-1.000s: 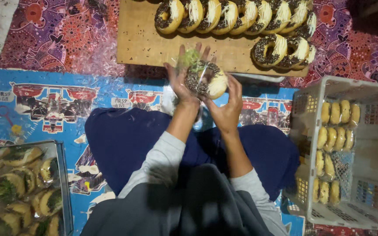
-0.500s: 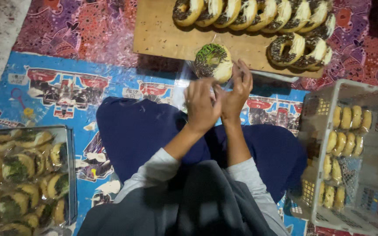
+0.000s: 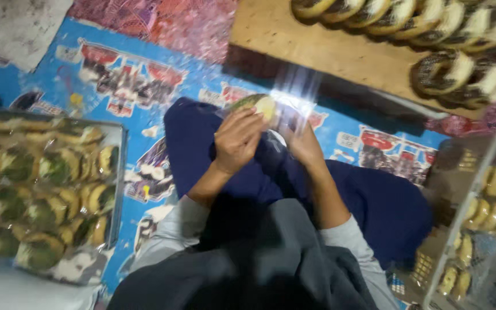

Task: The person sits on the floor and individually wraps ring-shaped pastries in clear plastic bags. They place the wrapped pastries into a white plastic crate. The person handles both plain and green-topped pastries.

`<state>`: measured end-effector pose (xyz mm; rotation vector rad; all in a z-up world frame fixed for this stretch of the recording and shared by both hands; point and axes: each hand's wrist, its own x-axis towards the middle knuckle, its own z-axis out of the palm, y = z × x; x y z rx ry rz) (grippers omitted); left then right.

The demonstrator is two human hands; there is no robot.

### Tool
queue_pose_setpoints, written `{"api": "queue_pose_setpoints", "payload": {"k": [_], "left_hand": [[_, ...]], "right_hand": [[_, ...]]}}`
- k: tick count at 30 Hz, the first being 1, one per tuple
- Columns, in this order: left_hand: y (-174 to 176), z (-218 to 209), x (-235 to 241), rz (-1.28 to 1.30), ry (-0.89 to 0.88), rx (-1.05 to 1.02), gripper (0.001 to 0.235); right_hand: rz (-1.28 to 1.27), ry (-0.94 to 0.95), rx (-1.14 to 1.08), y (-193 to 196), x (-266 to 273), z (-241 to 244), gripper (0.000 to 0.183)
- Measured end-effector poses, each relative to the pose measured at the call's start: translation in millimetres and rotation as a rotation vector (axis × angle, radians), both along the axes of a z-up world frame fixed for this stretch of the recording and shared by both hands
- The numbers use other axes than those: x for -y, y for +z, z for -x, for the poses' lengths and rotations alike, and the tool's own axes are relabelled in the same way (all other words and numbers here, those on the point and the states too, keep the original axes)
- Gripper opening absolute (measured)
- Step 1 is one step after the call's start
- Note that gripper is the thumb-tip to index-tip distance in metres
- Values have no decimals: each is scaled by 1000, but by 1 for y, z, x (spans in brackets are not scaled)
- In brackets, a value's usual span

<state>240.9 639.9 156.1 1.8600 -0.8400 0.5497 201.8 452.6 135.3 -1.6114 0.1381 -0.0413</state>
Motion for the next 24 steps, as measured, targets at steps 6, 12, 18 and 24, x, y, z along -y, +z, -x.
{"api": "queue_pose_setpoints", "payload": {"k": [6,12,18,24], "left_hand": [[-42,24,-82,574,133,-787,16],[-57,11,-123,767,123,-921,20],[-49,15,-125,671,113,-842,22],[-22,28,-115,277,375,-696,16]], "right_hand": [[744,22,230,36,-64,4,15],[829,378,349,66,-131,-23,11],[782,338,798,45,-144,-40,34],[820,216,388,3,-121,-82,33]]}}
